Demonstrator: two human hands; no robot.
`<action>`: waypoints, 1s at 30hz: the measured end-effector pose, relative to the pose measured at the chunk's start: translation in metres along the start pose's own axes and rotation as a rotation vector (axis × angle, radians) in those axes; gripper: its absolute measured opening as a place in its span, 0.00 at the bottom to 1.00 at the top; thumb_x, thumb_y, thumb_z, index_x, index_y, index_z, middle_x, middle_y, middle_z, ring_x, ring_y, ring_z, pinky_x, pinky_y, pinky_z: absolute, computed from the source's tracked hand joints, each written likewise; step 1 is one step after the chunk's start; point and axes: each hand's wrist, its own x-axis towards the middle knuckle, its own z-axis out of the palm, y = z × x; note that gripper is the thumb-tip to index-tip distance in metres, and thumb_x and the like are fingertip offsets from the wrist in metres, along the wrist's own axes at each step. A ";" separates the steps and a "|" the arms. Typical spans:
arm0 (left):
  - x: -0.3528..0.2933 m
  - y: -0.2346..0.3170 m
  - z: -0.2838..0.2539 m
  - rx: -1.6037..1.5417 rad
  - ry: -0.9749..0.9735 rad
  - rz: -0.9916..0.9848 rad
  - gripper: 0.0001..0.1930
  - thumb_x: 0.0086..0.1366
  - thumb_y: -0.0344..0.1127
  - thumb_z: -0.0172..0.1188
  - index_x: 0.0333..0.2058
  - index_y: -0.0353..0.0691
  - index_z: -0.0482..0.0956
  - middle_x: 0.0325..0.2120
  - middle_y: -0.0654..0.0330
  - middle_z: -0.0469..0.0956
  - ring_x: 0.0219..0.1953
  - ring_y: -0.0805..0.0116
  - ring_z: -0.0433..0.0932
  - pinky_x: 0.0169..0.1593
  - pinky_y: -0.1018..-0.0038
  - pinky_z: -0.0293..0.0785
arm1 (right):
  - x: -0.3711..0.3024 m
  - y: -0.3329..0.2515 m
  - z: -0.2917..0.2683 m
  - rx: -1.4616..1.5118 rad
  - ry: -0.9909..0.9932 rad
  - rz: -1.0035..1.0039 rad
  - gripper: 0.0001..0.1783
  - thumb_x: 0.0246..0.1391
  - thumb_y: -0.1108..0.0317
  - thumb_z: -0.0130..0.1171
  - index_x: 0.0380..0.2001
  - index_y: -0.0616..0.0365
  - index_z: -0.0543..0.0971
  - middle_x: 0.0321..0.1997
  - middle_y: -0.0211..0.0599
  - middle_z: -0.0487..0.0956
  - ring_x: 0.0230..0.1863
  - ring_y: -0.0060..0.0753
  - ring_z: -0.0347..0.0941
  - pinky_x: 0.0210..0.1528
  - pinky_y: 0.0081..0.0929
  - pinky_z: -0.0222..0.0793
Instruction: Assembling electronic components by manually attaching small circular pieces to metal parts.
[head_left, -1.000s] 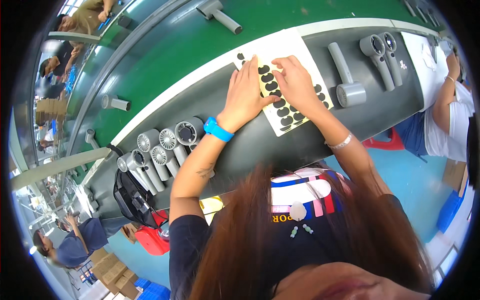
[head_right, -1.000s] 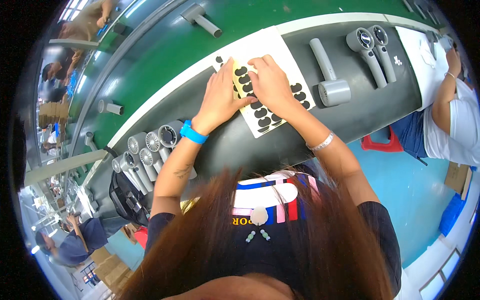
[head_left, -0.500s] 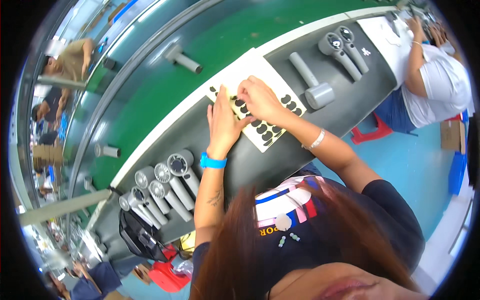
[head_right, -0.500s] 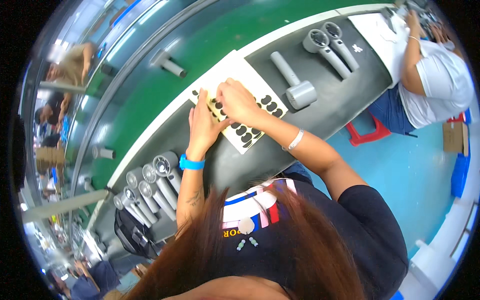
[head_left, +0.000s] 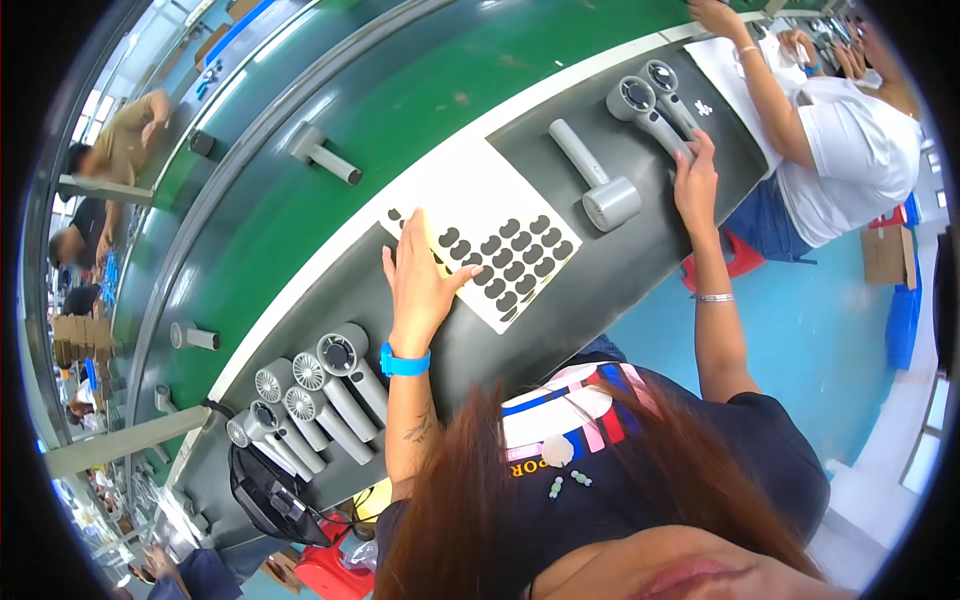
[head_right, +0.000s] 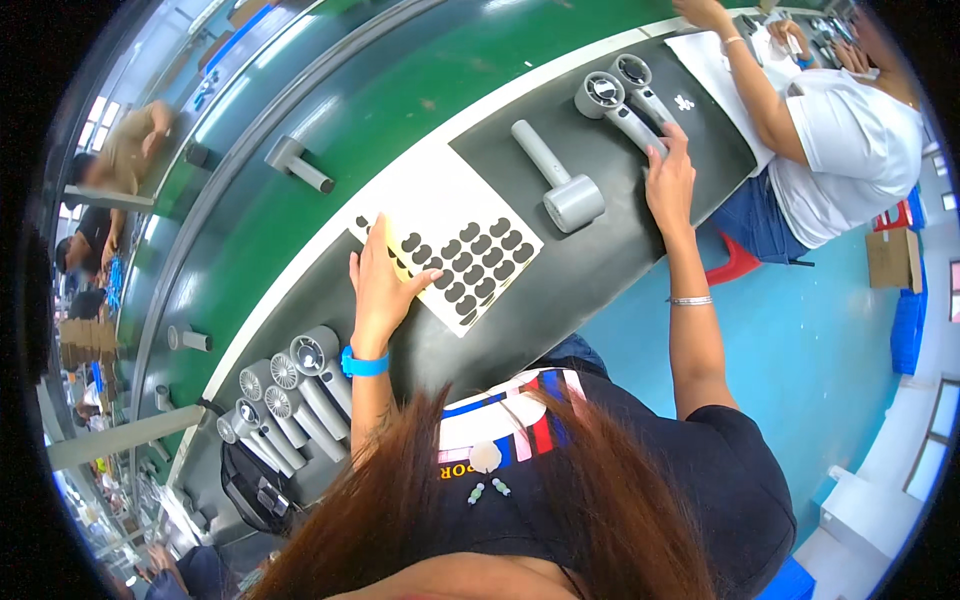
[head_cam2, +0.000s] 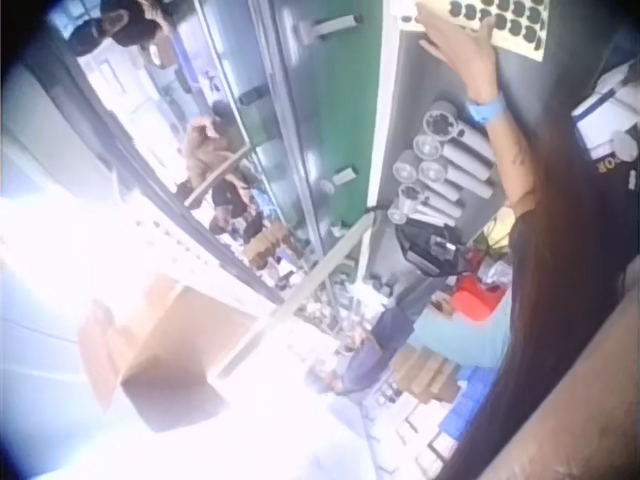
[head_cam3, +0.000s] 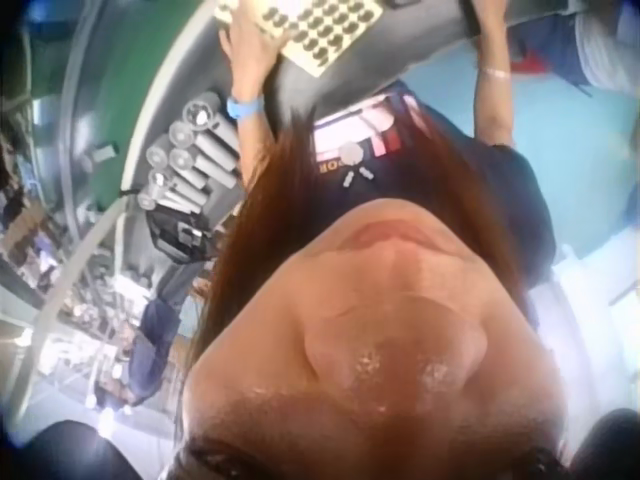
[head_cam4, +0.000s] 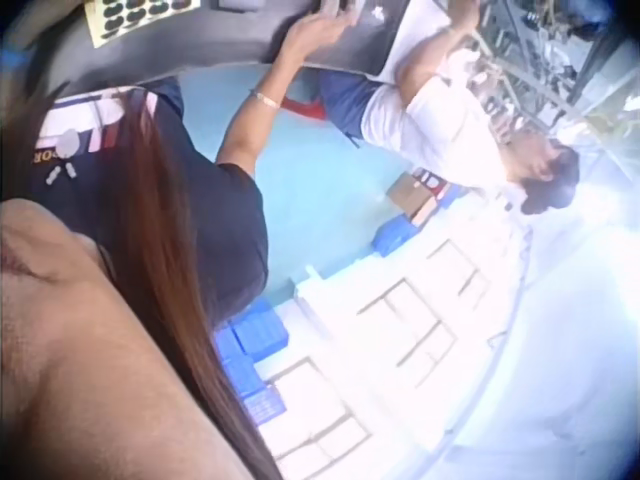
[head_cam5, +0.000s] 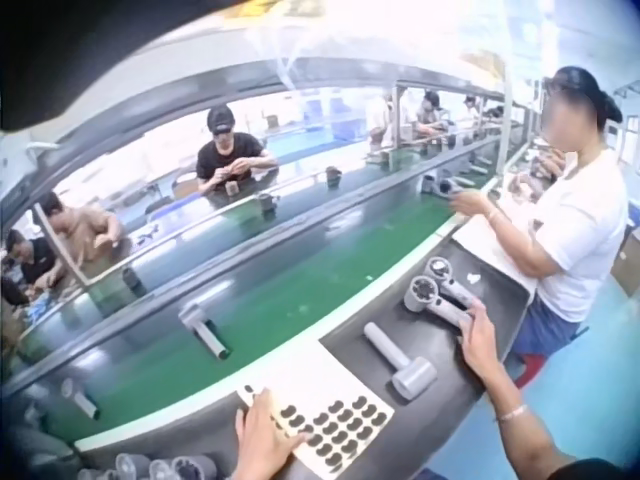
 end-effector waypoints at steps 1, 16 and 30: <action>-0.001 0.000 -0.001 0.002 0.004 -0.013 0.53 0.43 0.43 0.74 0.64 0.37 0.51 0.61 0.51 0.62 0.64 0.54 0.59 0.66 0.48 0.39 | -0.002 -0.004 -0.001 0.029 -0.037 0.057 0.26 0.58 0.68 0.54 0.57 0.58 0.58 0.42 0.51 0.78 0.37 0.45 0.75 0.44 0.34 0.69; -0.014 0.024 -0.043 -0.317 0.382 0.179 0.32 0.54 0.32 0.67 0.57 0.35 0.66 0.59 0.46 0.64 0.62 0.49 0.62 0.62 0.60 0.59 | 0.002 -0.229 -0.032 0.730 -0.138 -0.622 0.41 0.47 0.91 0.55 0.56 0.51 0.46 0.51 0.63 0.71 0.51 0.47 0.73 0.54 0.39 0.71; -0.033 0.027 -0.047 -0.506 0.614 0.268 0.20 0.46 0.24 0.69 0.41 0.39 0.81 0.43 0.58 0.78 0.41 0.59 0.75 0.43 0.69 0.72 | -0.027 -0.275 -0.027 1.040 -0.736 -0.313 0.26 0.47 0.86 0.55 0.52 0.64 0.67 0.62 0.50 0.62 0.54 0.35 0.70 0.55 0.29 0.65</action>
